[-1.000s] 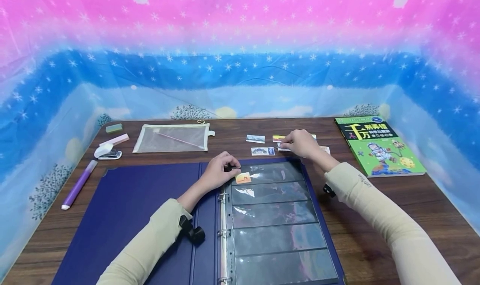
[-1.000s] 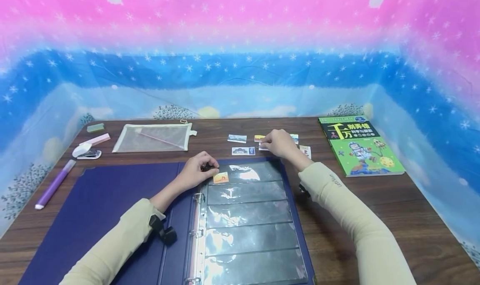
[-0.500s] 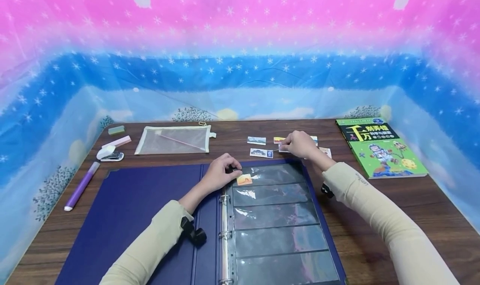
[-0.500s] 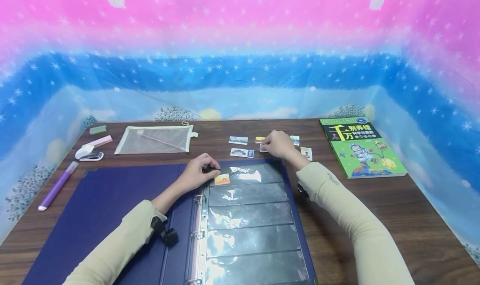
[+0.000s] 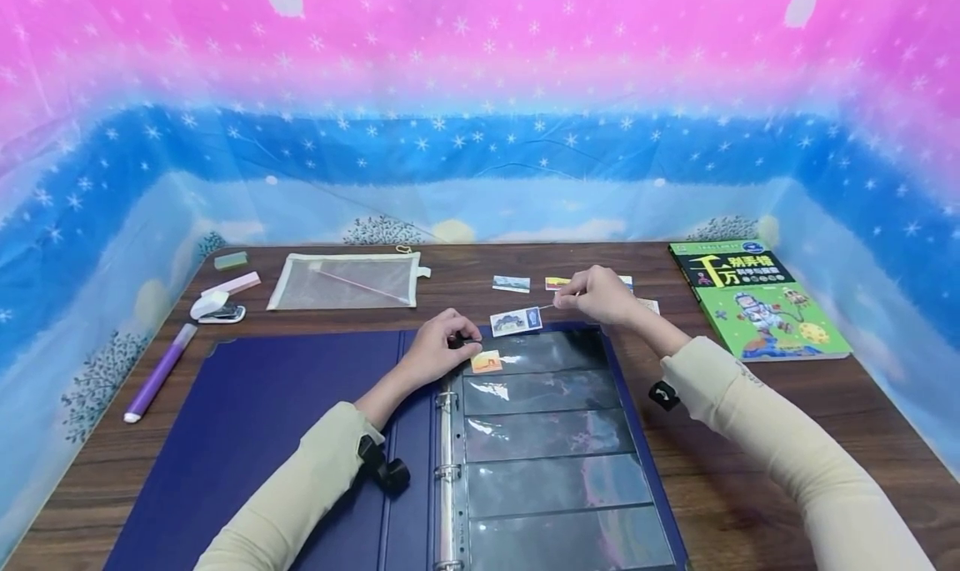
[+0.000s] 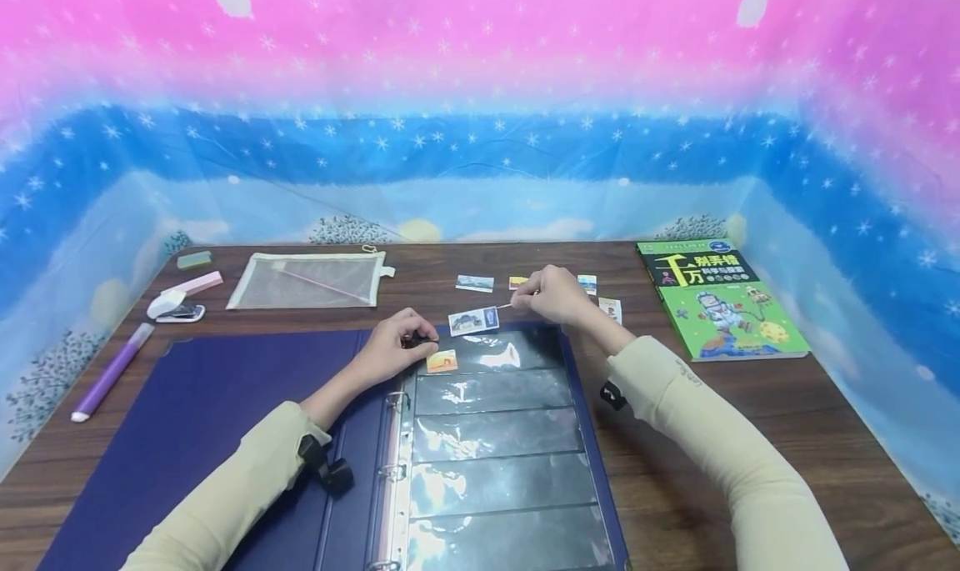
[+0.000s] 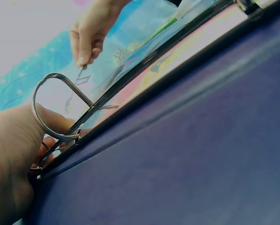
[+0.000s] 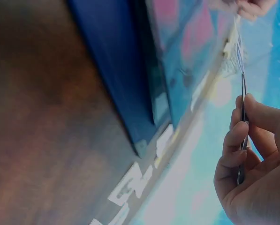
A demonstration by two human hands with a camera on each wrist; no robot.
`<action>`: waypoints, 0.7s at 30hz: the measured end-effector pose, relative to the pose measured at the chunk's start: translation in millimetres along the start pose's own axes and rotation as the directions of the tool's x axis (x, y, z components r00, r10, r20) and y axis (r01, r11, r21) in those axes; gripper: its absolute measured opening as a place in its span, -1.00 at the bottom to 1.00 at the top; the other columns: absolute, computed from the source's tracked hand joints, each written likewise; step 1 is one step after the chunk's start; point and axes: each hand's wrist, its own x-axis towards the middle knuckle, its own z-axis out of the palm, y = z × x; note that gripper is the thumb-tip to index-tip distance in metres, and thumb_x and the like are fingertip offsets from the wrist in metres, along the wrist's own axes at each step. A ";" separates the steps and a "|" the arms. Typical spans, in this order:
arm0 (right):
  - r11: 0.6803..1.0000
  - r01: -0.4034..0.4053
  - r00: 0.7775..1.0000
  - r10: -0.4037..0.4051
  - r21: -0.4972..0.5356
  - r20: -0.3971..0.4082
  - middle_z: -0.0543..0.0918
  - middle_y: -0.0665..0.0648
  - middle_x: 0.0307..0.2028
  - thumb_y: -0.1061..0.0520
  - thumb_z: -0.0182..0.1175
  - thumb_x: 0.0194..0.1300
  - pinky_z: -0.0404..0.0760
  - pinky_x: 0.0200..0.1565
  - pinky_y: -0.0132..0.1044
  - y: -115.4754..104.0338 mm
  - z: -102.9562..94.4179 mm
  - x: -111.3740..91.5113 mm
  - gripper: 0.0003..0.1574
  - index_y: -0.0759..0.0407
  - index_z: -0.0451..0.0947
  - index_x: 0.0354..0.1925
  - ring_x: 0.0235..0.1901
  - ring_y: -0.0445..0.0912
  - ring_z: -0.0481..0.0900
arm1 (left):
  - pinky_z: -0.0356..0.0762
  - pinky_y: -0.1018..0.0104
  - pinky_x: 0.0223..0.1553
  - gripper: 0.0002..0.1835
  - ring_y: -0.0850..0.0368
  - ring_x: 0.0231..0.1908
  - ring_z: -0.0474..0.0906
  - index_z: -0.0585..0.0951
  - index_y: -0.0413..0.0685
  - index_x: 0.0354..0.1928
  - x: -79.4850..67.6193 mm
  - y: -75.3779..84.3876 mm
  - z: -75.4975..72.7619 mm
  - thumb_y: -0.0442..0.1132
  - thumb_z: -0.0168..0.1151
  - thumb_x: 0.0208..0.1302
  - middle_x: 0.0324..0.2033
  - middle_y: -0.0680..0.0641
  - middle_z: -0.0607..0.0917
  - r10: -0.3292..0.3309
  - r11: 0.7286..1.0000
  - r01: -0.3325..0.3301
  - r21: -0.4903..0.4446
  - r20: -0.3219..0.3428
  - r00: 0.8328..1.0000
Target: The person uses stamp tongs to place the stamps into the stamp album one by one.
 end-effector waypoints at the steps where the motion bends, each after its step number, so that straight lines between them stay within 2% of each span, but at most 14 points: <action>1: 1.000 0.001 1.000 -0.001 -0.003 0.006 0.67 0.18 -0.07 0.02 0.20 0.25 0.37 -0.29 -0.25 0.8 1.3 -1.4 -0.73 0.11 0.71 -0.18 -0.36 -0.04 0.57 | 0.36 0.37 -0.20 -0.92 0.15 -0.31 0.42 0.64 -0.05 -0.36 -0.1 0.2 -0.1 -0.23 0.31 0.11 -0.36 -0.04 0.51 0.001 1.000 -0.001 -0.003 -0.001 1.000; 4: 0.999 0.014 1.000 -0.014 -0.029 0.013 0.66 0.18 -0.05 0.02 0.19 0.25 0.44 -0.22 -0.21 4.7 4.6 -5.0 -0.74 0.09 0.71 -0.19 -0.15 0.00 0.61 | 0.36 0.37 -0.21 -0.93 0.15 -0.31 0.41 0.64 -0.04 -0.36 0.1 -0.1 0.1 -0.24 0.31 0.10 -0.35 -0.04 0.51 0.001 1.000 -0.001 -0.017 -0.004 1.000; 8: 0.999 0.030 1.000 -0.030 -0.037 0.011 0.70 0.17 -0.13 0.05 0.18 0.26 0.50 -0.10 -0.11 9.5 7.0 -8.1 -0.75 0.10 0.71 -0.20 0.00 0.07 0.57 | 0.34 0.37 -0.22 -0.94 0.15 -0.31 0.41 0.64 -0.03 -0.36 0.9 -0.6 0.3 -0.25 0.32 0.10 -0.35 -0.04 0.52 0.001 1.000 -0.001 -0.028 -0.005 1.000; 12: 0.999 0.006 1.000 -0.006 -0.035 -0.016 0.72 0.15 -0.16 0.05 0.20 0.24 0.50 -0.05 -0.07 11.4 7.3 -9.1 -0.77 0.09 0.72 -0.20 0.12 0.08 0.50 | 0.33 0.38 -0.25 -0.94 0.16 -0.32 0.40 0.64 -0.02 -0.37 0.6 -0.5 -0.1 -0.25 0.33 0.09 -0.35 -0.03 0.52 0.005 0.999 -0.005 -0.042 -0.010 1.000; 14: 0.999 -0.004 0.999 0.003 -0.040 -0.032 0.72 0.15 -0.16 0.05 0.21 0.24 0.50 -0.08 -0.09 11.5 7.3 -9.2 -0.77 0.08 0.72 -0.20 0.12 0.08 0.50 | 0.33 0.38 -0.26 -0.94 0.16 -0.33 0.39 0.64 -0.02 -0.37 0.0 -0.4 -0.3 -0.26 0.33 0.09 -0.36 -0.03 0.52 0.008 0.999 -0.008 -0.045 -0.015 1.000; 21: 0.997 0.047 0.999 -0.048 -0.063 -0.023 0.71 0.11 -0.20 0.02 0.22 0.22 0.47 -0.23 -0.23 15.7 10.0 -8.9 -0.77 0.06 0.73 -0.22 -0.16 -0.02 0.60 | 0.34 0.39 -0.25 -0.94 0.17 -0.33 0.40 0.64 -0.01 -0.39 0.8 0.7 1.1 -0.26 0.34 0.08 -0.37 -0.02 0.51 0.002 0.999 -0.003 -0.048 -0.025 1.000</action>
